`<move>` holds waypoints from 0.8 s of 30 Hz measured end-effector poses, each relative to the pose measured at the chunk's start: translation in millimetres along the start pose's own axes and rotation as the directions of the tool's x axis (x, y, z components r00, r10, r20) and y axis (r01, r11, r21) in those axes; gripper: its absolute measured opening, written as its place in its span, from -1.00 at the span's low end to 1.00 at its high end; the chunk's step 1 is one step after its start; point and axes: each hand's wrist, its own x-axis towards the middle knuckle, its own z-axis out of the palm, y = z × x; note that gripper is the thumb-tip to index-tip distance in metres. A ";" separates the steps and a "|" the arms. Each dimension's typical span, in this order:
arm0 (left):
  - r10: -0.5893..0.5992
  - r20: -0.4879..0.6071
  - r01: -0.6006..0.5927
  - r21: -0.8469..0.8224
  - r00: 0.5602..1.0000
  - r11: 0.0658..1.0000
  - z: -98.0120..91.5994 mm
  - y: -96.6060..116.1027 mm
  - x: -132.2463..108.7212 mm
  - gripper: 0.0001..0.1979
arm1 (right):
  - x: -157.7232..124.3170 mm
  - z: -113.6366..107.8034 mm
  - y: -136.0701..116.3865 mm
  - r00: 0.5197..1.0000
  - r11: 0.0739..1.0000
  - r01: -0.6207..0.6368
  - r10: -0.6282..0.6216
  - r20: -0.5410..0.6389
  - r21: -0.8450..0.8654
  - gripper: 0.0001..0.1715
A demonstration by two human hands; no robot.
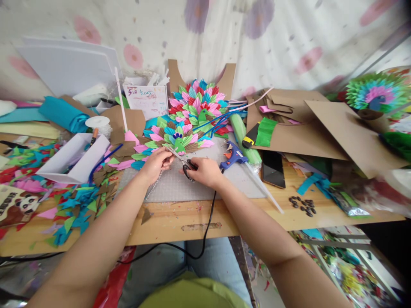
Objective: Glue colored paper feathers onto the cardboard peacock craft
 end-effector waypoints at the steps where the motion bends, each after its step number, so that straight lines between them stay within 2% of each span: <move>1: -0.004 0.001 0.004 -0.005 1.000 1.000 -0.1 0.1 -0.1 -0.88 | 0.0 0.1 -0.1 1.000 1.000 0.002 -0.002 0.003 0.000 -0.51; 17: -0.060 0.028 0.062 -0.102 0.998 0.993 -0.9 3.3 -0.6 -0.87 | 1.0 2.5 -0.3 1.000 1.000 -0.014 0.014 -0.012 0.014 -0.48; 24: -0.202 0.081 0.214 -0.196 0.976 0.957 -3.0 6.1 -0.2 -0.82 | 1.7 5.1 0.7 1.000 1.000 0.025 -0.025 -0.008 0.011 -0.49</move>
